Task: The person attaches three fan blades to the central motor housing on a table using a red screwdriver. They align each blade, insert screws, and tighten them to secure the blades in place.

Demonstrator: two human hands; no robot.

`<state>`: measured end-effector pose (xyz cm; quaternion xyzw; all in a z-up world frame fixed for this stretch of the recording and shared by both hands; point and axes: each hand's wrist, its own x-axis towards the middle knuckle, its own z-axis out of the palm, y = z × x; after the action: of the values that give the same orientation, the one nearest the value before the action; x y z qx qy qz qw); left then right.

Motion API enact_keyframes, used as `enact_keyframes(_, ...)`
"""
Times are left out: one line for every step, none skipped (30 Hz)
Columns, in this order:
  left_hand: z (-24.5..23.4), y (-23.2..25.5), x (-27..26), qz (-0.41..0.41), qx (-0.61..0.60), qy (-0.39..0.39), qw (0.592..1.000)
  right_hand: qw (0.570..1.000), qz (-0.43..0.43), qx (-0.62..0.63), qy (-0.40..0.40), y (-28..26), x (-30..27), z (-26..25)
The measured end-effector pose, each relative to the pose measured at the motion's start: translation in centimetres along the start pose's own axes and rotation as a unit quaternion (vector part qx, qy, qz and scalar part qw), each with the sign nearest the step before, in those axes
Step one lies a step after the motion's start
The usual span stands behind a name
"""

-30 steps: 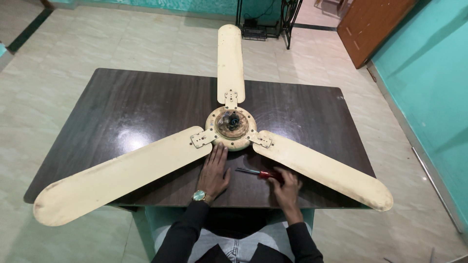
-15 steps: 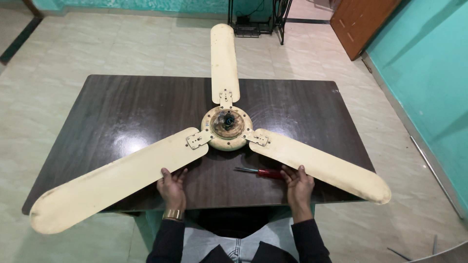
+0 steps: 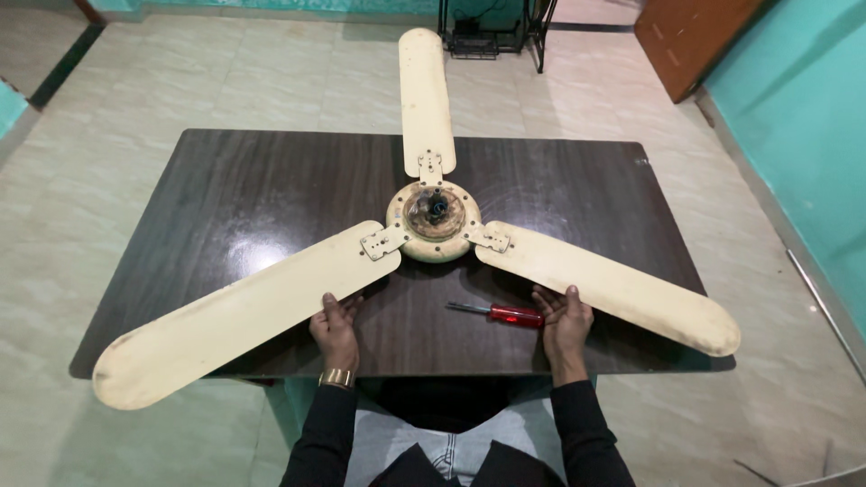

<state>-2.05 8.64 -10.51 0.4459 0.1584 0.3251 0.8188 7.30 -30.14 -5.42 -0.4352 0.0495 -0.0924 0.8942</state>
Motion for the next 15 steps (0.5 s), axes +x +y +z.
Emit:
enact_keyframes(0.5,0.6,0.0,-0.013,0.022,0.006,1.000,1.000,-0.001,0.003,-0.007,0.0,0.2,-0.1)
enact_keyframes(1.0,1.4,0.0,-0.020,0.017,-0.002,1.000,1.000,-0.002,-0.003,-0.016,0.0,0.4,-0.1)
enact_keyframes(1.4,2.1,0.0,-0.027,0.013,-0.010,1.000,1.000,-0.003,-0.008,-0.025,-0.1,0.5,-0.1)
enact_keyframes(1.6,2.6,0.0,-0.032,0.009,-0.019,0.999,0.999,-0.004,-0.013,-0.034,-0.1,0.7,-0.1)
enact_keyframes(1.8,3.0,-0.2,-0.029,0.012,-0.023,0.999,0.999,-0.007,-0.017,-0.033,0.0,0.8,-0.1)
enact_keyframes(2.0,3.2,-0.2,-0.027,0.015,-0.030,0.999,0.999,-0.011,-0.020,-0.030,0.1,0.9,0.0)
enact_keyframes(2.2,3.4,-0.1,-0.024,0.017,-0.037,0.999,0.999,-0.016,-0.023,-0.027,0.1,1.0,0.1)
enact_keyframes(2.4,3.5,0.0,-0.023,0.019,-0.029,0.999,0.999,-0.025,-0.031,-0.027,0.2,1.0,0.1)
enact_keyframes(2.5,3.5,0.1,-0.022,0.020,-0.020,0.999,0.998,-0.034,-0.040,-0.027,0.3,1.1,0.2)
enact_keyframes(2.3,3.4,-0.3,-0.025,0.024,-0.012,0.999,0.998,-0.042,-0.051,-0.023,0.5,0.7,0.0)
enact_keyframes(2.0,3.5,-0.4,-0.028,0.037,-0.011,0.999,0.997,-0.049,-0.055,-0.025,0.8,0.6,-0.1)
enact_keyframes(1.9,3.5,-0.3,-0.033,0.048,-0.014,0.998,0.996,-0.058,-0.062,-0.023,0.9,0.7,-0.2)
enact_keyframes(1.9,3.4,-0.3,-0.039,0.059,-0.017,0.997,0.995,-0.067,-0.069,-0.021,1.0,0.8,-0.4)
enact_keyframes(1.7,3.4,-0.4,-0.033,0.059,-0.025,0.997,0.995,-0.064,-0.072,-0.009,1.3,1.0,-0.6)
enact_keyframes(1.4,3.6,-0.4,-0.027,0.058,-0.034,0.997,0.995,-0.062,-0.075,0.004,1.8,1.2,-0.7)
